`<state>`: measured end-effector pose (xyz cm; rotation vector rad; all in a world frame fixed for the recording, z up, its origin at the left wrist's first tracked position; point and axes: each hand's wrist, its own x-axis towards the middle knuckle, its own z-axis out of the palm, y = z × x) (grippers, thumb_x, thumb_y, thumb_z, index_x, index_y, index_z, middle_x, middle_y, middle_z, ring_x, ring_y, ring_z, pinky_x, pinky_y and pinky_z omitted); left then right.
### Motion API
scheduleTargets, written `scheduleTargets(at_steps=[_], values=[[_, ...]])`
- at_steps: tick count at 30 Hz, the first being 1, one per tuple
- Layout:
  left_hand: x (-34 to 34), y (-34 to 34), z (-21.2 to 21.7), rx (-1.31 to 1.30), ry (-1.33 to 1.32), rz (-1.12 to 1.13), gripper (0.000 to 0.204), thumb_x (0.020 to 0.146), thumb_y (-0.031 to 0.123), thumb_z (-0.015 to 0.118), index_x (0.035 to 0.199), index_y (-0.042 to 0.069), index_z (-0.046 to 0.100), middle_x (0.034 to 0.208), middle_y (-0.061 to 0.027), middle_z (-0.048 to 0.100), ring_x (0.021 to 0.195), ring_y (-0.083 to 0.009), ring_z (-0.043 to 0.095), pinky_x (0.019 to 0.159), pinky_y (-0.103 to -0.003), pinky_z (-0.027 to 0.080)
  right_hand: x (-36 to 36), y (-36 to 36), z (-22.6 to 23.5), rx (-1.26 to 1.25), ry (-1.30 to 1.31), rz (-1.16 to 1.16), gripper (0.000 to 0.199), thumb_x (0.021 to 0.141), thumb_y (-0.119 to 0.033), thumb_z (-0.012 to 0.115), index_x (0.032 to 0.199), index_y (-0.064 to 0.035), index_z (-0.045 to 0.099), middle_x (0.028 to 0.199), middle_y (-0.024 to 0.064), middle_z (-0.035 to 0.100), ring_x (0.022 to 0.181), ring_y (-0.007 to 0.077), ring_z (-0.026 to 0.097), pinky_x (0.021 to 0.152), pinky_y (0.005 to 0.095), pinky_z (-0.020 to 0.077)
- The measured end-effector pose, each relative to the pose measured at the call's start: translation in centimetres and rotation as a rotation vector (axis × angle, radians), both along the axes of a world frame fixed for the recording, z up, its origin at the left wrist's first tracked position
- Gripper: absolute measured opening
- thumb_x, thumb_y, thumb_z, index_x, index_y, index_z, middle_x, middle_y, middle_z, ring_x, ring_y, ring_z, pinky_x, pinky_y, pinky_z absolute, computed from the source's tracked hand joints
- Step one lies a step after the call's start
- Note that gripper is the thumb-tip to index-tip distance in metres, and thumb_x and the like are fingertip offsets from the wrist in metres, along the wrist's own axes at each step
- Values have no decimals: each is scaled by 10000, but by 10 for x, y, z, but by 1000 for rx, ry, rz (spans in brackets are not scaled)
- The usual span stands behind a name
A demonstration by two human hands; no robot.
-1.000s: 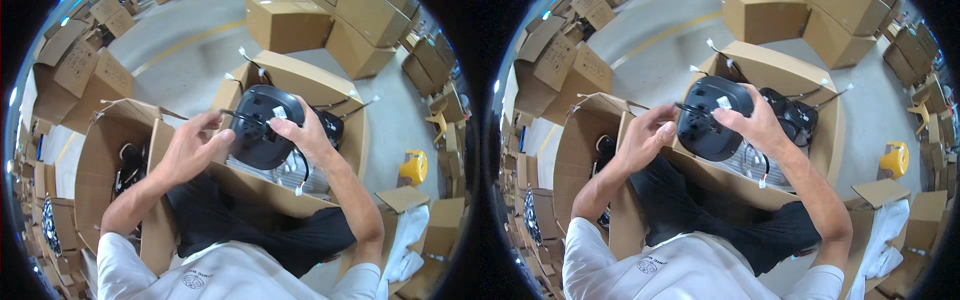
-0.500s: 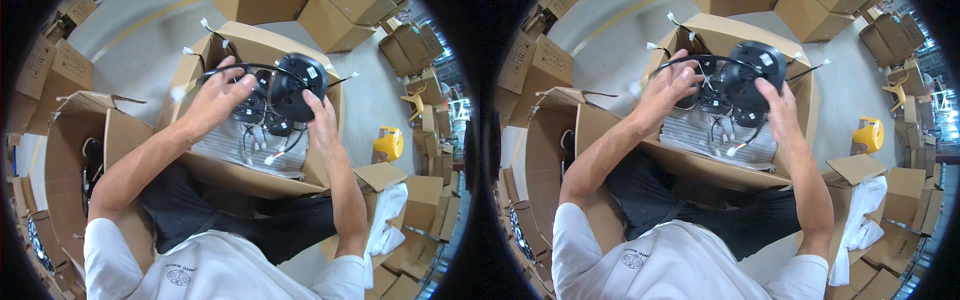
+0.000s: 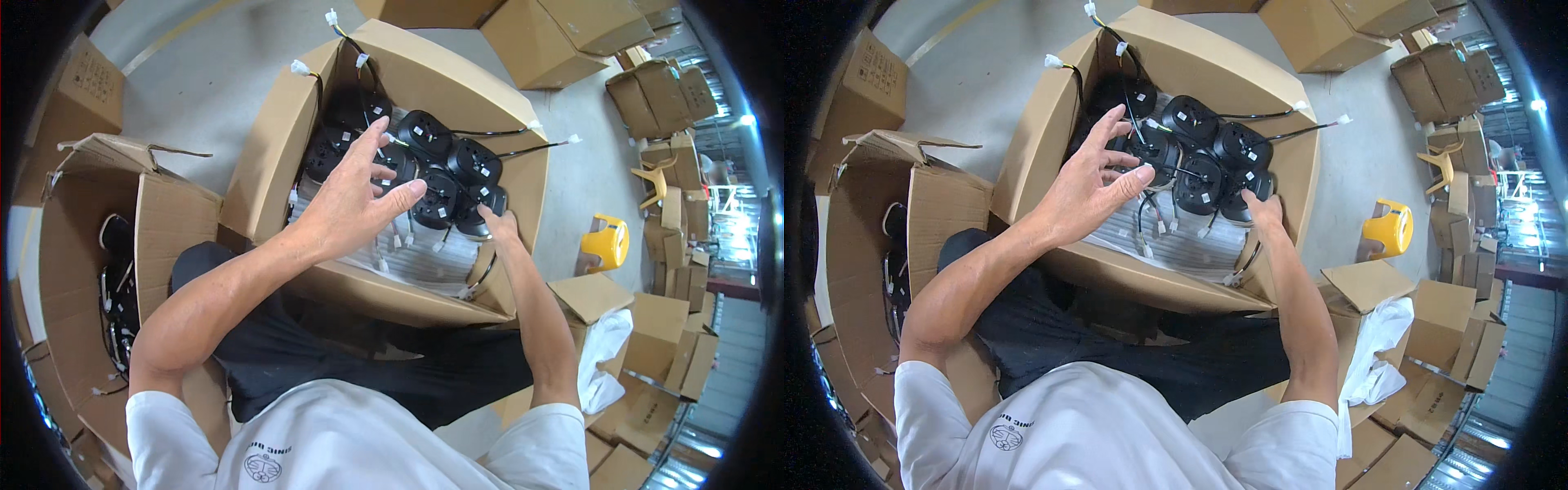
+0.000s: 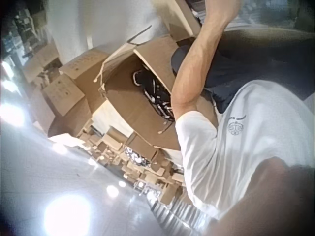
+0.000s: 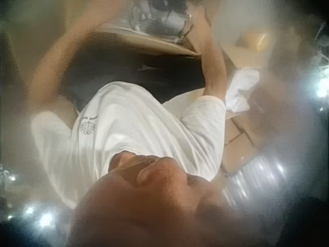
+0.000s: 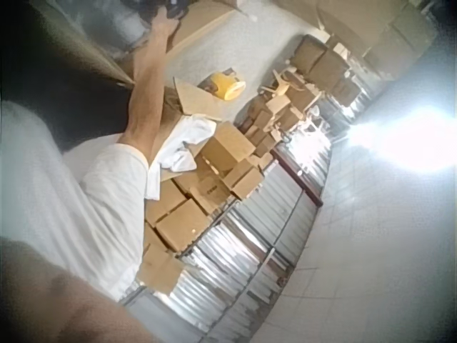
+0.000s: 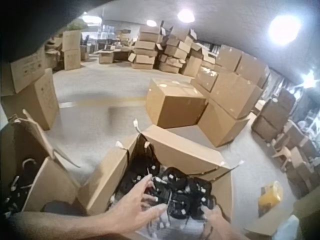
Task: The person packs vehicle lights into a cardboard box by hand, transferring the lights from an adjacent box and placing protective foam sheets over each completed layer.
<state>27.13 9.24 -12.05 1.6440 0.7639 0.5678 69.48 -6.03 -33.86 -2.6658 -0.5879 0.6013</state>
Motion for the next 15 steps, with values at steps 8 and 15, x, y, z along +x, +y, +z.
scheduleTargets(at_steps=[8, 15], values=[[-6, 2, 2, 49, 47, -11, 1085, 1096, 418, 823, 1811, -111, 201, 1746, -406, 420, 1392, -412, 714, 1049, -479, 654, -8, -17, -1, 199, 490, -86, 799, 1096, -478, 827, 1604, 83, 572, 1468, 237, 775, 1371, 366, 747, 1191, 491, 561], [-5, 5, 3, 154, 63, -46, 1034, 1135, 411, 787, 1832, -55, 182, 1749, -361, 420, 1385, -405, 712, 1042, -452, 677, -35, -46, -11, -214, -396, 477, 1011, 1089, -498, 779, 1751, 114, 322, 1861, 395, 221, 1740, 509, 267, 1415, 568, 319]])
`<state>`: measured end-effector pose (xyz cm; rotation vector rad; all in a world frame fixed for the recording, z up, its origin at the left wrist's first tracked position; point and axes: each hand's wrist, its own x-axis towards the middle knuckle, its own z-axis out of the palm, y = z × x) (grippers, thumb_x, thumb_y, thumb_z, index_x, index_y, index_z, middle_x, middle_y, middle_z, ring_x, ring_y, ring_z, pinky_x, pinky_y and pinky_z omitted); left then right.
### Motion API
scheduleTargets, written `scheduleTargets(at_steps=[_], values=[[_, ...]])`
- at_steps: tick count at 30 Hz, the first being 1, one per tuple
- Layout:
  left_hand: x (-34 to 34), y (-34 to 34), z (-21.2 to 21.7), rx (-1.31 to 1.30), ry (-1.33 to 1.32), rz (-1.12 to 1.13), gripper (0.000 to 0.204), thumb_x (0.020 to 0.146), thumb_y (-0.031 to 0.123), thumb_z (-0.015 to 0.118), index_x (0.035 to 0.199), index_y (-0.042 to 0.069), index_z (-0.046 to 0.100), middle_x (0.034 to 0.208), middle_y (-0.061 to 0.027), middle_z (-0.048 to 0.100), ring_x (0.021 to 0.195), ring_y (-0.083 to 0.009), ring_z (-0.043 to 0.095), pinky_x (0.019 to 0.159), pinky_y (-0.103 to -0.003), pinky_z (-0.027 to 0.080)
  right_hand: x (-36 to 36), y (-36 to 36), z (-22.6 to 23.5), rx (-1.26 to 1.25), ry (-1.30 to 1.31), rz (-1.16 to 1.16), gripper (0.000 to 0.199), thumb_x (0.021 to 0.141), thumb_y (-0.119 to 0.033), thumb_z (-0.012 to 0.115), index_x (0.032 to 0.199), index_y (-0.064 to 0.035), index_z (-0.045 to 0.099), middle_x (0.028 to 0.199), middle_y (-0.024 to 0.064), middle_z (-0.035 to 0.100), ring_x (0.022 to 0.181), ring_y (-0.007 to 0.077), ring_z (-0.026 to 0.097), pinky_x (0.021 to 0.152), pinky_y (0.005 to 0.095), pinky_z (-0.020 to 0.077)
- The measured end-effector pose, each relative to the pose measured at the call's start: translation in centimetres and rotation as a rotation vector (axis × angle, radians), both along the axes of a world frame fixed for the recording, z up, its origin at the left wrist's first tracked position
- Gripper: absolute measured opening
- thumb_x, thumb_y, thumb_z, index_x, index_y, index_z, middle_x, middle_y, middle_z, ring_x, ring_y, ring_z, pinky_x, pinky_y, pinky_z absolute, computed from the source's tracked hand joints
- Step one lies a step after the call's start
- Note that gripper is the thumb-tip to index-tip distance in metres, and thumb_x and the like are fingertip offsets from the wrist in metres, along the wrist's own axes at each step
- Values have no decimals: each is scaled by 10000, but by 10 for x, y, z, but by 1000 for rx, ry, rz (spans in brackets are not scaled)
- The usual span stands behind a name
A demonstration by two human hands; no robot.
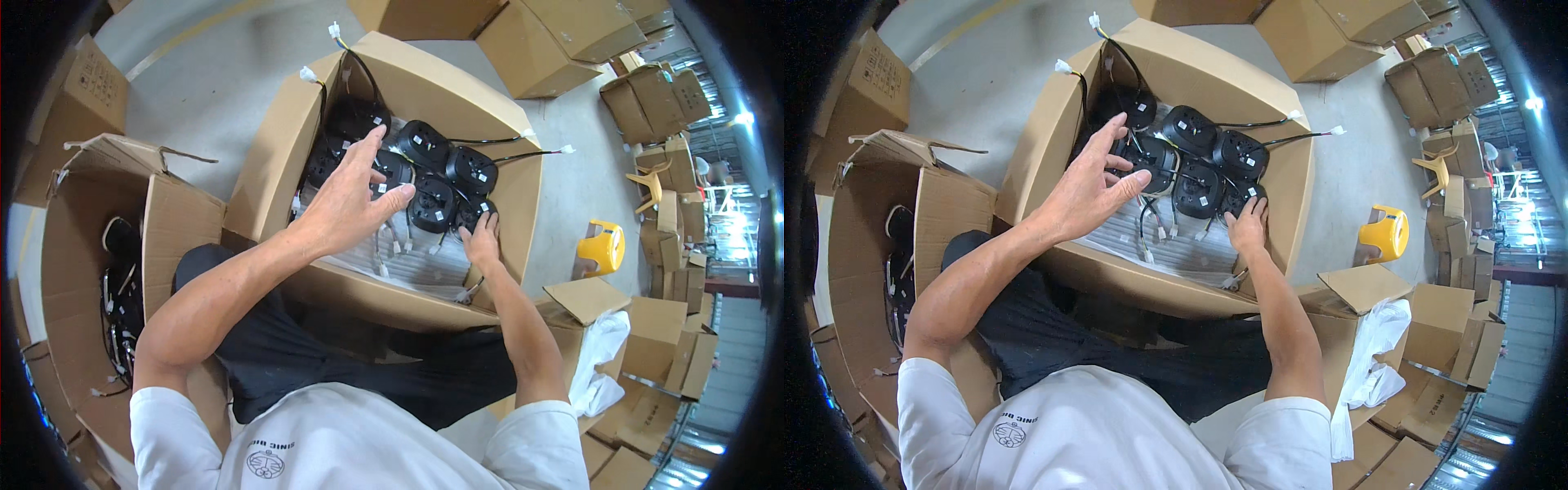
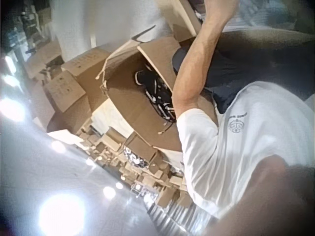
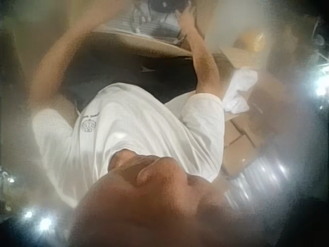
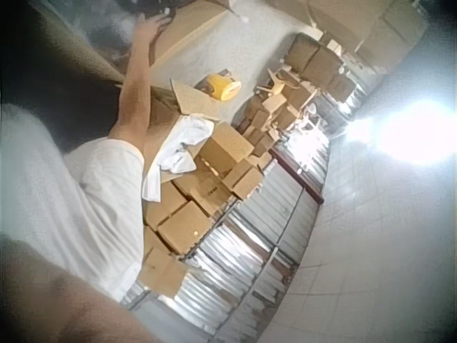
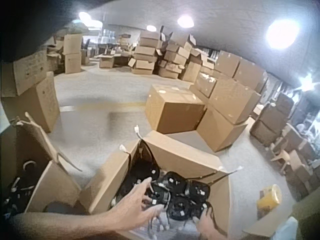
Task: The person packs vehicle lights into a cardboard box by hand, transferring the lights from an adjacent box and placing protective foam sheets over each completed layer.
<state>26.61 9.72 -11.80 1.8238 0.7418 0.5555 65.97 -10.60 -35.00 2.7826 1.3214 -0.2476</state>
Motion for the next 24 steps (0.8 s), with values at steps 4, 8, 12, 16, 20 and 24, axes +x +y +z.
scheduleTargets(at_steps=[4, 8, 12, 16, 20, 24], values=[[-32, 17, -17, 52, 71, 81, 927, 1122, 299, 785, 1781, -111, 280, 1709, -357, 445, 1304, -380, 762, 1047, -425, 666, -35, 37, -13, -134, 57, 63, 984, 1096, -485, 763, 1751, 115, 338, 1863, 380, 258, 1742, 508, 276, 1432, 538, 291], [-96, 58, 44, 195, -50, 108, 888, 1077, 325, 823, 1703, -155, 415, 1284, -335, 785, 1212, -318, 817, 981, -455, 651, 4, 2, -37, -64, 270, 100, 886, 1062, -414, 754, 1746, 27, 402, 1569, 396, 639, 1495, 526, 620, 1271, 572, 473], [-261, 97, 115, 397, -78, 315, 598, 1120, 395, 803, 1470, -84, 725, 1314, -226, 844, 1186, -276, 824, 1052, -422, 650, 28, -12, -19, -24, 359, 435, 1002, 1047, -367, 777, 1741, 190, 317, 1826, 475, 246, 1734, 591, 224, 1453, 546, 184], [-447, 107, 84, 275, 145, 642, 453, 1152, 370, 750, 1315, -47, 816, 1082, -97, 858, 950, -143, 785, 909, -337, 651, -14, 13, 15, -157, 341, 318, 879, 1031, -312, 777, 1668, 198, 449, 1696, 450, 491, 1612, 559, 479, 1366, 540, 376], [-618, 56, -99, 219, 573, 975, 429, 961, 364, 851, 1090, -44, 827, 988, -208, 828, 906, -367, 805, 859, -483, 648, -43, 55, 61, -122, 448, 382, 720, 1039, -305, 790, 1552, 173, 627, 1477, 409, 717, 1426, 498, 704, 1234, 508, 534], [-631, -20, -226, 203, 1019, 999, 777, 874, 375, 958, 1522, 50, 679, 1483, -270, 701, 1290, -445, 719, 1057, -561, 611, -67, 53, 94, -185, 459, 426, 643, 1030, -304, 794, 1482, 139, 687, 1188, 286, 810, 1119, 394, 793, 1010, 477, 604]])
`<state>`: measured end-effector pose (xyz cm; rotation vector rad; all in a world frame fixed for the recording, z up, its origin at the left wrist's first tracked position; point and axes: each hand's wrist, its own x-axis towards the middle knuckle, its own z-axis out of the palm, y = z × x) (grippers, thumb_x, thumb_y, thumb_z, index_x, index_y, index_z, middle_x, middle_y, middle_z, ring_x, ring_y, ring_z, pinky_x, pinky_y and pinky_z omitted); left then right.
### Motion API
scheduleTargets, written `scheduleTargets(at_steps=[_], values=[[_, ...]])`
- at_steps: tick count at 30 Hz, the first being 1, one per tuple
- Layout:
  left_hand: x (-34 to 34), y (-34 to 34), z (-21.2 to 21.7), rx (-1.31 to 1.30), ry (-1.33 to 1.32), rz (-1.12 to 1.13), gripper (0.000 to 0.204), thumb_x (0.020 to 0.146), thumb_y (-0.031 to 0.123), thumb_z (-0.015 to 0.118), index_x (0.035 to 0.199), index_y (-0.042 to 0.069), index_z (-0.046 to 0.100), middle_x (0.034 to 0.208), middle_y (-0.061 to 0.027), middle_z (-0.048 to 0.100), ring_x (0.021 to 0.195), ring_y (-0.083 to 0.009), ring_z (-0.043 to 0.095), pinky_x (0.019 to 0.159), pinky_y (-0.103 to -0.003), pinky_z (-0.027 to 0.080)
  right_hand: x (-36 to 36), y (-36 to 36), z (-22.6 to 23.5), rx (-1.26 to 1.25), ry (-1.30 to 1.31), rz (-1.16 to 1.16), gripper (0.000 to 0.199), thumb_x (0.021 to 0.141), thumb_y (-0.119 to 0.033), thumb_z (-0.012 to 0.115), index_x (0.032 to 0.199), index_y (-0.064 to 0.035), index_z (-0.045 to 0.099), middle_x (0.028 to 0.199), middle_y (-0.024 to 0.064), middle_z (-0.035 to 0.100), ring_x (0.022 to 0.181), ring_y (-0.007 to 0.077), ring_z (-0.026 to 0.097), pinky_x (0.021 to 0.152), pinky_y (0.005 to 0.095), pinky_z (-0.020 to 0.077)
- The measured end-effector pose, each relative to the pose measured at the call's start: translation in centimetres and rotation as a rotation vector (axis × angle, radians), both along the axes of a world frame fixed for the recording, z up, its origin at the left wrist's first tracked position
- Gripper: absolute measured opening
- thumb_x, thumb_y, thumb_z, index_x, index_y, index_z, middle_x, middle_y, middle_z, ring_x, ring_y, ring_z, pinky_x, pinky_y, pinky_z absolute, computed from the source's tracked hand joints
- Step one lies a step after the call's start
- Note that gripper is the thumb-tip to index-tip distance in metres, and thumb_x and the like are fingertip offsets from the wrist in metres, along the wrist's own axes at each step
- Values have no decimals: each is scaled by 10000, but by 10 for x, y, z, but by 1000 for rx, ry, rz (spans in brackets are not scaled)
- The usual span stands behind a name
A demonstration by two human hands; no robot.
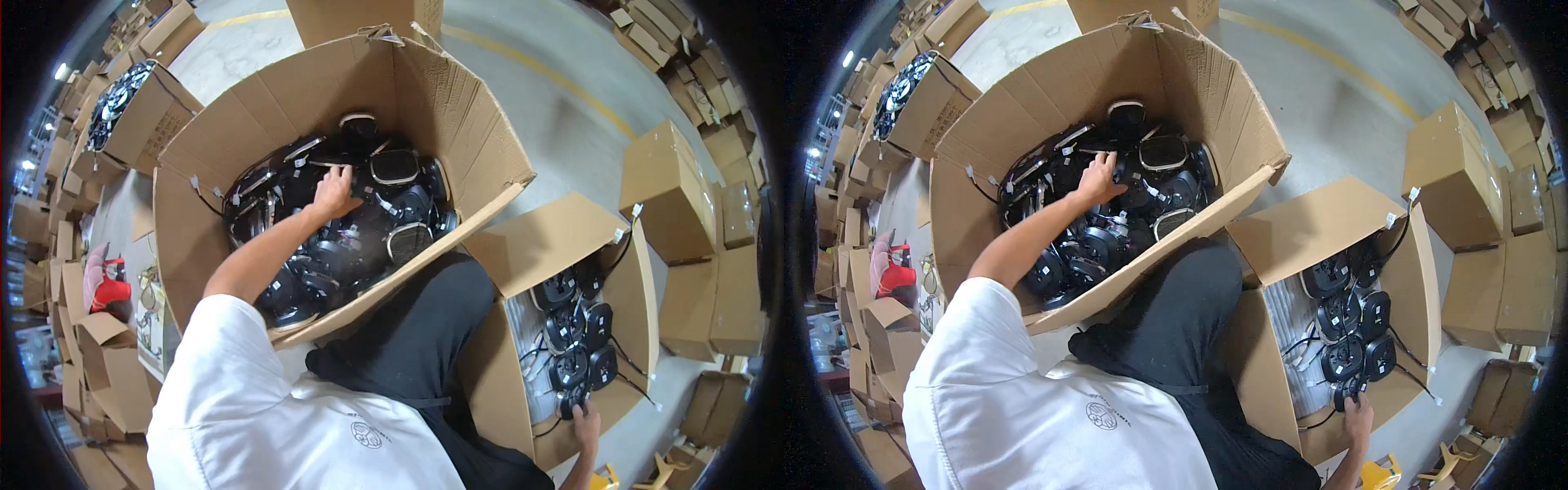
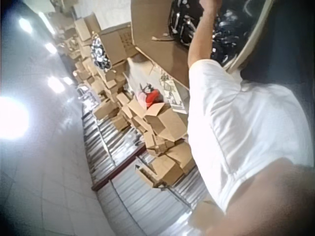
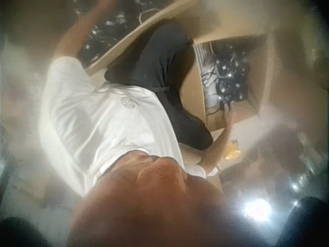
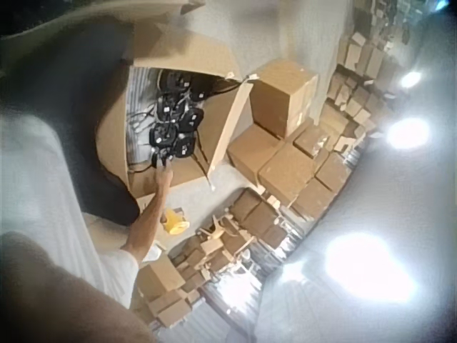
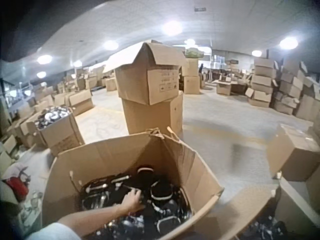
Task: The person packs vehicle lights into a cardboard box by hand, transferring the lights from an adjacent box and placing protective foam sheets over each completed layer.
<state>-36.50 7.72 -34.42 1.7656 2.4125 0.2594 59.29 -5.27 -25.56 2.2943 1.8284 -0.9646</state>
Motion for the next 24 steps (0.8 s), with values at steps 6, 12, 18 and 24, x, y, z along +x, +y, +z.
scheduleTargets(at_steps=[6, 12, 18, 24], values=[[-20, 7, -72, -26, 392, -5, 1040, 825, 317, 978, 1699, 65, 474, 1702, -246, 532, 1538, -456, 556, 1168, -574, 566, -12, -22, 33, -78, -117, -1, 532, 1045, -253, 800, 1420, 116, 720, 979, 131, 770, 911, 184, 719, 841, 397, 591], [-54, 54, 21, 103, -536, 240, 458, 901, 318, 779, 1182, -43, 807, 1106, -222, 847, 1049, -316, 819, 942, -420, 630, -87, -21, 61, -39, 180, -82, 470, 1121, -171, 752, 1487, 118, 695, 1202, 99, 796, 1099, 175, 731, 1001, 348, 587], [57, 5, 266, 394, -1459, -187, 435, 1084, 159, 775, 1473, -27, 721, 1324, -89, 825, 1168, -174, 784, 1101, -367, 629, -353, 96, 166, 227, 816, 21, 623, 1147, -250, 779, 1623, 107, 594, 1502, 220, 748, 1419, 250, 704, 1235, 415, 531], [137, -1, 304, 327, -1329, -604, 582, 1177, 456, 728, 1505, -22, 675, 1239, -57, 795, 1179, -134, 729, 1078, -357, 610, -545, 123, 198, 249, 1448, 131, 707, 1083, -116, 838, 1682, 31, 492, 1612, 167, 671, 1373, 295, 736, 1220, 482, 583]])
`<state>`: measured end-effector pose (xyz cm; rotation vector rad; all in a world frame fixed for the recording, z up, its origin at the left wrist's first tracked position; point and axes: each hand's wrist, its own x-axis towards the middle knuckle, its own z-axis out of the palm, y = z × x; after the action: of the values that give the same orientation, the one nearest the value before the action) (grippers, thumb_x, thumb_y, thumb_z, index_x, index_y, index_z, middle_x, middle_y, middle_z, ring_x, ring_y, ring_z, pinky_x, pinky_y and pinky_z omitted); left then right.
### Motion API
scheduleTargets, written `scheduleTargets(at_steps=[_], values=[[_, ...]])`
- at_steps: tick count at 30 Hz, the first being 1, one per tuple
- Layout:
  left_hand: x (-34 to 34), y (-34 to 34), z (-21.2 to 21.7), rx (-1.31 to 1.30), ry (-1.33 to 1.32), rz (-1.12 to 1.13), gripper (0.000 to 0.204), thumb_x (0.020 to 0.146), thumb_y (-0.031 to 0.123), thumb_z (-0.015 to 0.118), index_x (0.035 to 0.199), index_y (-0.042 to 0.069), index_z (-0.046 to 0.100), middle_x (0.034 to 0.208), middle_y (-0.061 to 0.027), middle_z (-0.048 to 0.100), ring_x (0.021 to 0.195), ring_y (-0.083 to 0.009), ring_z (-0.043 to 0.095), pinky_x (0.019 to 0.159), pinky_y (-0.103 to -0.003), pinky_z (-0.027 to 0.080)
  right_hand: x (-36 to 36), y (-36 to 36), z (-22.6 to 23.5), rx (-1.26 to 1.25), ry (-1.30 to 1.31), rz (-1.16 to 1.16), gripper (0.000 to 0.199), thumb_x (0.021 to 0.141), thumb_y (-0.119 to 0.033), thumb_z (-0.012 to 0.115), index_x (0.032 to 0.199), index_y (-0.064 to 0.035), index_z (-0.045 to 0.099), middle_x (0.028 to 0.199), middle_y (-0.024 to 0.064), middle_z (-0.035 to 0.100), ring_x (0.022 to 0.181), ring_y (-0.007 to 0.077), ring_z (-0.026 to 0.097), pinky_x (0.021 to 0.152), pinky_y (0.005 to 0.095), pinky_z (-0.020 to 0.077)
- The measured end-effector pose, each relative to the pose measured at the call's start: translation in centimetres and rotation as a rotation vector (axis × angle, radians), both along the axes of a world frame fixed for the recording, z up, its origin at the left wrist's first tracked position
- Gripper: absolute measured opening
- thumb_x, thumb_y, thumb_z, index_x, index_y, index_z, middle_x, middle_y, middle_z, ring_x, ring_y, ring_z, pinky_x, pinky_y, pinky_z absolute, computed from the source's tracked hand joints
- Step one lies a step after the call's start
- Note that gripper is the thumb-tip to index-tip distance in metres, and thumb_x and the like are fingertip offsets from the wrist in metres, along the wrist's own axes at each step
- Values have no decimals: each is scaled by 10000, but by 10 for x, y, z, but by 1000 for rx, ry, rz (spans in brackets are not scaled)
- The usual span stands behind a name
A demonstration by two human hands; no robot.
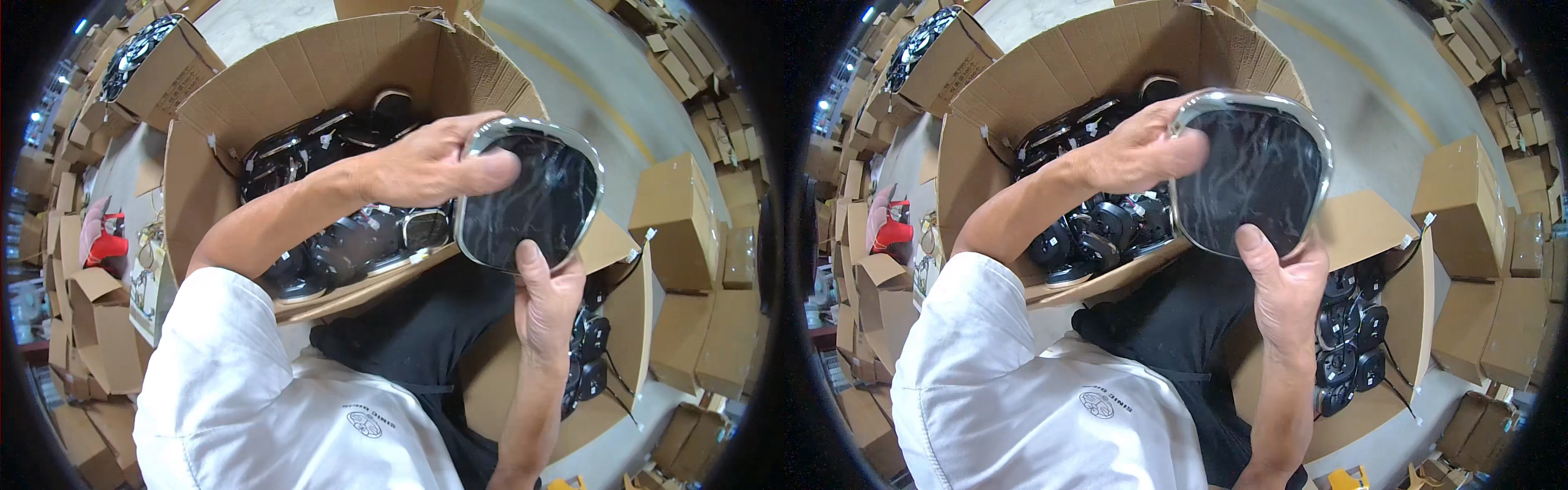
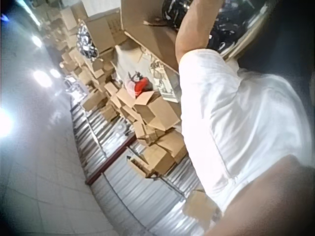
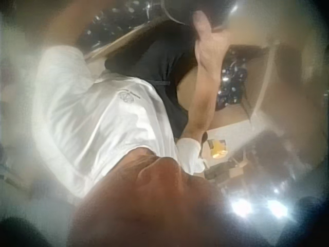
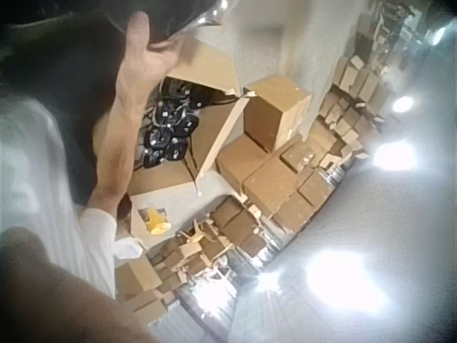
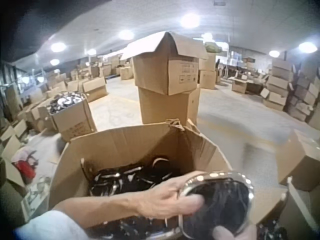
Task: The person packs vehicle lights into a cardboard box by hand, transferring the lights from an adjacent box and placing protective foam sheets over each completed layer.
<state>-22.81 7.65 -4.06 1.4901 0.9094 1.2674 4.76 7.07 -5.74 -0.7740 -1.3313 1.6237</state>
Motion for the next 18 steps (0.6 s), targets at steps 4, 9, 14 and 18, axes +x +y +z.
scheduleTargets(at_steps=[4, 9, 14, 18], values=[[-73, 6, -109, -298, 140, -1, 651, 1164, 628, 668, 1308, 2, 772, 1188, -92, 816, 1190, -212, 780, 1024, -419, 636, 58, -16, -14, -196, 148, -153, 689, 1057, -139, 862, 1663, -22, 556, 1551, 133, 724, 1363, 300, 743, 1222, 497, 587], [-155, -133, -336, -382, 1436, -138, 850, 761, 428, 1024, 1429, -8, 731, 1105, -277, 812, 1115, -429, 810, 1022, -532, 644, 178, -16, -13, -199, 340, -329, 537, 1156, -332, 742, 1604, -52, 648, 1537, 149, 759, 1355, 322, 761, 1094, 499, 656], [-158, -100, -296, -419, 1213, -247, 563, 799, 377, 1011, 1149, -25, 830, 1115, -265, 811, 1101, -436, 796, 954, -531, 617, 271, -22, 26, -37, 525, -428, 571, 1180, -255, 716, 1705, -90, 563, 1676, 138, 661, 1509, 339, 646, 1317, 603, 469], [-131, -23, -116, -541, 533, 149, 497, 910, 274, 973, 1296, 21, 791, 1122, -48, 819, 1073, -141, 751, 985, -390, 625, 298, -32, 71, 37, 398, -497, 634, 1167, -207, 732, 1727, -17, 505, 1710, 179, 612, 1532, 354, 619, 1332, 577, 454]])
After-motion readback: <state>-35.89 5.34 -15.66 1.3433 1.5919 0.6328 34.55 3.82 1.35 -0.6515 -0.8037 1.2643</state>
